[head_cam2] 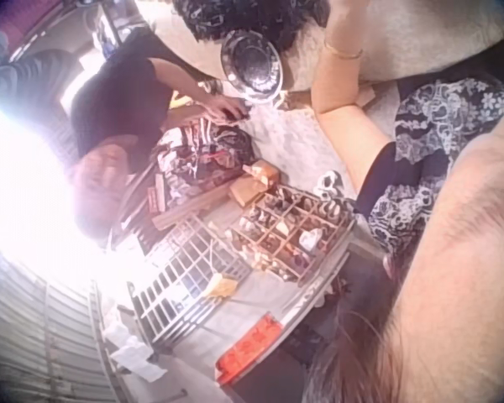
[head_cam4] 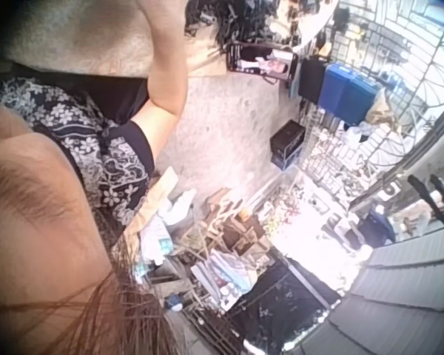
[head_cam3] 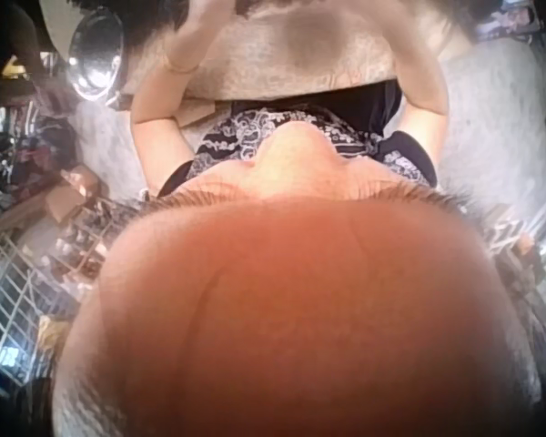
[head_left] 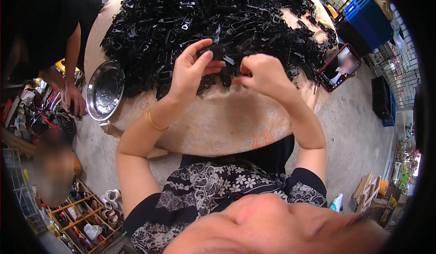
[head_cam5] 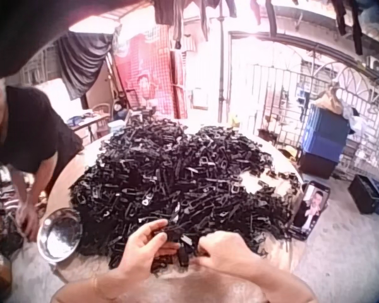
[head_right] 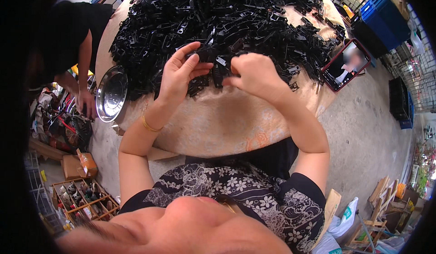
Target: The person assembles plastic components by hand, fitting smaller parts together and placing the assembled pieces on the table.
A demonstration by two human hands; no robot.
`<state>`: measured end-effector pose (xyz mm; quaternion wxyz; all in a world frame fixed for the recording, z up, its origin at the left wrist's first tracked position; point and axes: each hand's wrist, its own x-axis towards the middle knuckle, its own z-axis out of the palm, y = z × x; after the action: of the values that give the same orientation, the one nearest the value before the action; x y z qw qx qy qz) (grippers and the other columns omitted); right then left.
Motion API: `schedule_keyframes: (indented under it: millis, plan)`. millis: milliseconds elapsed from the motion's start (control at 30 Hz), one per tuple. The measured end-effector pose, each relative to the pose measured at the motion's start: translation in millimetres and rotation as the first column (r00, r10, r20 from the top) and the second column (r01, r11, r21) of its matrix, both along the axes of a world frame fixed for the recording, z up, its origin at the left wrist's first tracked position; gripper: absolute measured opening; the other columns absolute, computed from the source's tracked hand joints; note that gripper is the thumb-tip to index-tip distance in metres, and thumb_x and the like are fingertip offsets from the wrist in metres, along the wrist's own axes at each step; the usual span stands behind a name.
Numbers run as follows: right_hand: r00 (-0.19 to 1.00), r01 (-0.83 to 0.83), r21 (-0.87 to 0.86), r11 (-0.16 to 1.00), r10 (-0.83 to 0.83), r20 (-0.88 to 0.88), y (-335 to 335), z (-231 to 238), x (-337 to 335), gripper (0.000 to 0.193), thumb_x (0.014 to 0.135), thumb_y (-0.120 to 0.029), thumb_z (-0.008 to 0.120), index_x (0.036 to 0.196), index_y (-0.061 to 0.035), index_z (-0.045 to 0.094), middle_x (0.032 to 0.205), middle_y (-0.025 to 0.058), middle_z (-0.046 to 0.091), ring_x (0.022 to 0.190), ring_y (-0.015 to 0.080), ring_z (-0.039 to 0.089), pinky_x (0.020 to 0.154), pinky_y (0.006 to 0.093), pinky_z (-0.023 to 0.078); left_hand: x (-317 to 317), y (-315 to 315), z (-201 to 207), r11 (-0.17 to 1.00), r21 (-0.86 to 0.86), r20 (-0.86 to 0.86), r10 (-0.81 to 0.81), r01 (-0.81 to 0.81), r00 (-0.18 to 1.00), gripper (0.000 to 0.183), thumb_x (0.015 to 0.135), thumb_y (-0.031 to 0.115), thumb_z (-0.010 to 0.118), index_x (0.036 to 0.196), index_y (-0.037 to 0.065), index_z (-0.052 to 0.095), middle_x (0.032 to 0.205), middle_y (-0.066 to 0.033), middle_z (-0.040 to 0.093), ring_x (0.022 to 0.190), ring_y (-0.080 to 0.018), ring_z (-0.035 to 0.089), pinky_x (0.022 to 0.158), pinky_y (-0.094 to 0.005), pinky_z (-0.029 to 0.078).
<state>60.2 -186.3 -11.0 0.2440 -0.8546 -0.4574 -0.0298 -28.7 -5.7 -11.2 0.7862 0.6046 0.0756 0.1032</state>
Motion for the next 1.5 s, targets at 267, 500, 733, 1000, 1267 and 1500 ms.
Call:
schedule_keyframes:
  millis: [267, 500, 733, 1000, 1267, 1500]
  plan:
    - [0.993, -0.092, 0.232, 0.968, 0.108, -0.057, -1, 14, -3, 0.018, 0.066, -0.009, 0.066, 0.083, -0.0050, 0.061, 0.083, 0.0090, 0.062, 0.078, 0.0252, 0.059, 0.068, 0.0326, 0.050, 0, 1, -7, 0.996, -0.083, -0.026, 0.017, -0.019, 1.000, 0.032, 0.096, 0.012, 0.041, 0.124, -0.003, 0.043, 0.110, -0.0144, 0.057, 0.099, -0.0246, 0.060, 0.085, -0.0323, 0.051]
    - [0.957, -0.276, 0.417, 0.866, 0.206, 0.206, 7, 10, -7, 0.031, 0.064, -0.002, 0.068, 0.094, -0.0012, 0.062, 0.092, 0.0104, 0.061, 0.082, 0.0272, 0.058, 0.069, 0.0348, 0.050, -7, -11, -3, 0.996, -0.003, -0.044, -0.091, 0.091, 0.995, 0.032, 0.096, 0.009, 0.040, 0.125, -0.004, 0.043, 0.114, -0.0140, 0.055, 0.100, -0.0209, 0.060, 0.090, -0.0306, 0.050]
    - [0.915, -0.307, 0.356, 0.883, 0.170, 0.367, 7, 11, -12, 0.030, 0.062, 0.000, 0.066, 0.092, 0.0000, 0.062, 0.091, 0.0095, 0.060, 0.082, 0.0245, 0.057, 0.071, 0.0338, 0.048, -9, -13, -5, 0.994, 0.078, -0.063, -0.076, 0.081, 0.995, 0.032, 0.095, 0.009, 0.042, 0.124, -0.004, 0.045, 0.095, -0.0045, 0.056, 0.093, -0.0155, 0.060, 0.089, -0.0286, 0.050]
    - [0.901, -0.311, 0.349, 0.884, 0.157, 0.405, 5, 13, -17, 0.029, 0.063, -0.001, 0.065, 0.092, -0.0007, 0.063, 0.090, 0.0081, 0.059, 0.081, 0.0234, 0.057, 0.069, 0.0335, 0.046, -10, -15, -5, 0.987, 0.157, -0.009, -0.044, 0.045, 0.999, 0.031, 0.095, 0.007, 0.042, 0.123, -0.003, 0.047, 0.089, -0.0026, 0.054, 0.091, -0.0118, 0.059, 0.088, -0.0281, 0.051]
    - [0.889, -0.360, 0.377, 0.853, 0.190, 0.417, 7, 9, -17, 0.030, 0.064, -0.002, 0.065, 0.094, -0.0005, 0.063, 0.089, 0.0079, 0.060, 0.080, 0.0236, 0.058, 0.070, 0.0348, 0.047, -10, -12, -7, 0.983, 0.174, 0.009, -0.065, 0.062, 0.998, 0.032, 0.093, 0.007, 0.046, 0.123, -0.004, 0.046, 0.094, -0.0058, 0.057, 0.090, -0.0132, 0.060, 0.088, -0.0285, 0.051]
    - [0.885, -0.358, 0.420, 0.834, 0.161, 0.436, 10, 7, -18, 0.034, 0.067, -0.004, 0.065, 0.100, -0.0039, 0.062, 0.093, 0.0060, 0.064, 0.085, 0.0232, 0.059, 0.074, 0.0341, 0.047, -11, -5, -2, 0.972, 0.215, -0.053, -0.083, 0.093, 0.995, 0.038, 0.089, 0.008, 0.056, 0.123, -0.005, 0.047, 0.099, -0.0094, 0.061, 0.089, -0.0147, 0.061, 0.083, -0.0266, 0.052]
